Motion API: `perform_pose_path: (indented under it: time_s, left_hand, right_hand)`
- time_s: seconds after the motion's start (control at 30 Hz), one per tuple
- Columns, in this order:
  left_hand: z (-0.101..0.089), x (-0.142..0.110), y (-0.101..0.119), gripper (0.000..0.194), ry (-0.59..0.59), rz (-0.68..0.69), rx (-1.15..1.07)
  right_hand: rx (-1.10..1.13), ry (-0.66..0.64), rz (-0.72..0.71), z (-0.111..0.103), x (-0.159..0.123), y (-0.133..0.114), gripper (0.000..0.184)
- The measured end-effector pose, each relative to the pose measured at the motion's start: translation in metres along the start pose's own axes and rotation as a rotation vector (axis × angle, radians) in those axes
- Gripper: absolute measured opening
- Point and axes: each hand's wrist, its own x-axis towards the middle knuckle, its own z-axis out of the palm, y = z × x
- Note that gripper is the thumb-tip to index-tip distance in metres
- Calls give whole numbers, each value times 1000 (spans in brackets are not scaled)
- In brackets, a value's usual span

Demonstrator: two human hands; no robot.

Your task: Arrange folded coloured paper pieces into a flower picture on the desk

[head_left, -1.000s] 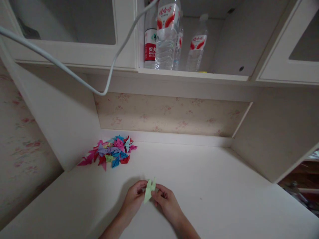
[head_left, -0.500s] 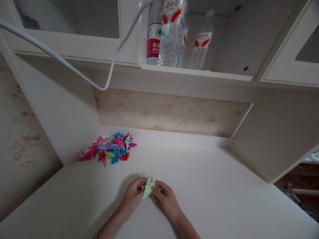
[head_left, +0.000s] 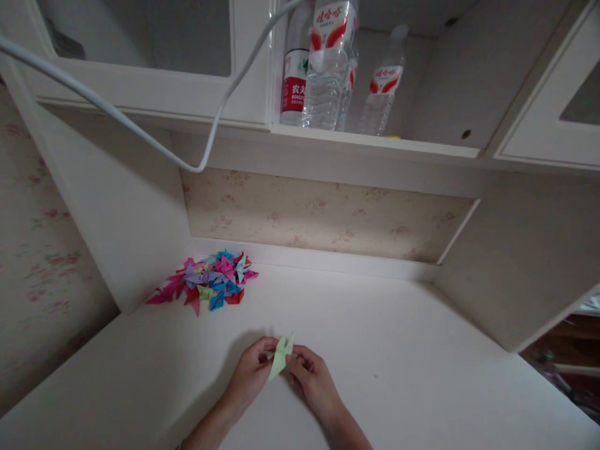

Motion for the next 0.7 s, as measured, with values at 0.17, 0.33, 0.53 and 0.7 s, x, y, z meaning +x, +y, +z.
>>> perform_pose_path:
  time_s: [0.17,0.33,0.53,0.7]
  left_hand:
    - [0,-1,2,27,-9,-7,17]
    - [0,0,3,26,-20,10,28]
    - [0,0,4,26,-15,2,29]
    - [0,0,4,25,18,-1,25]
  right_hand:
    - [-22,10,-6,0,-2,-3,37]
    - [-21,6,-7,0,-3,-4,38]
    - [24,26,-25,-1,0,1,39]
    - [87,33,11,-2,2,3,43]
